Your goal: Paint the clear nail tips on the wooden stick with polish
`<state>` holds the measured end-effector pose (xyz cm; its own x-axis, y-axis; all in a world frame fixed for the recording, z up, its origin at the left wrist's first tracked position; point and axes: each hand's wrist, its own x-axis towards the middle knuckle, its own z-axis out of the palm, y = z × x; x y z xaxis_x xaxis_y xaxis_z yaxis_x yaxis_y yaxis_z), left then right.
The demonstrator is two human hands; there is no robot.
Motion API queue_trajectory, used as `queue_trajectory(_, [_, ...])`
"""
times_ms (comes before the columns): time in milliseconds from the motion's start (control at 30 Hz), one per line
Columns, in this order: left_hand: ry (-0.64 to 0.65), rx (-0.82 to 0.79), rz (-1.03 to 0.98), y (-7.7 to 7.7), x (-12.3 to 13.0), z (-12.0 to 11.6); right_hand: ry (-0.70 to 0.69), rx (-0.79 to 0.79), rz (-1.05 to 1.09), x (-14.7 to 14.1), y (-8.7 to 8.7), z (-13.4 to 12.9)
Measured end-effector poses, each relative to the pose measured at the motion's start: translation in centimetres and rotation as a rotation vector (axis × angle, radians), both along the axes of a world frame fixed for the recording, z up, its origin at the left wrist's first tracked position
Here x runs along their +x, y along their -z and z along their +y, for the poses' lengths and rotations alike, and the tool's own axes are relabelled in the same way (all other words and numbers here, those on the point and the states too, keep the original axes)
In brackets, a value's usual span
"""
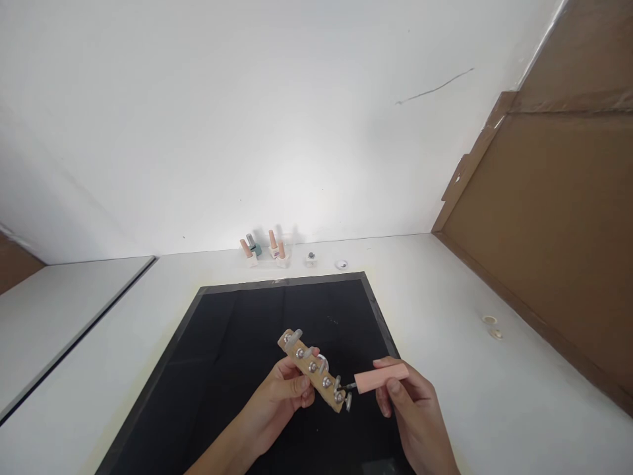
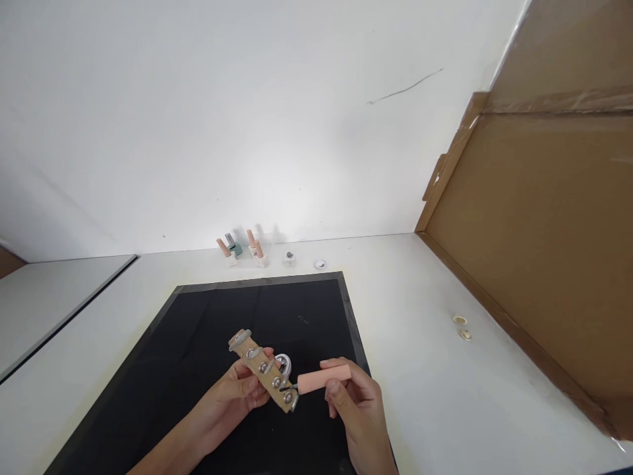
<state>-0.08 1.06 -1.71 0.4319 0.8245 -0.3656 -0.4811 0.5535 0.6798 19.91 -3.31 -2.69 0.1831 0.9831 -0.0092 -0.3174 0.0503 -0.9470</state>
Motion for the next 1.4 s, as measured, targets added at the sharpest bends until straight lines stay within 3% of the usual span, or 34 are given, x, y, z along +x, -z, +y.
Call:
queue_trajectory(467, [0.02, 0.029, -0.021, 0.46, -0.15, -0.04, 0.096, -0.029, 0.011, 0.0, -0.01, 0.04])
queue_trajectory(800, [0.028, 0.024, 0.0, -0.17, -0.03, -0.12, -0.039, 0.019, -0.027, -0.02, 0.05, -0.09])
queue_trajectory(1400, [0.037, 0.015, -0.005, 0.16, -0.09, -0.02, 0.127, -0.023, 0.015, -0.16, -0.28, 0.21])
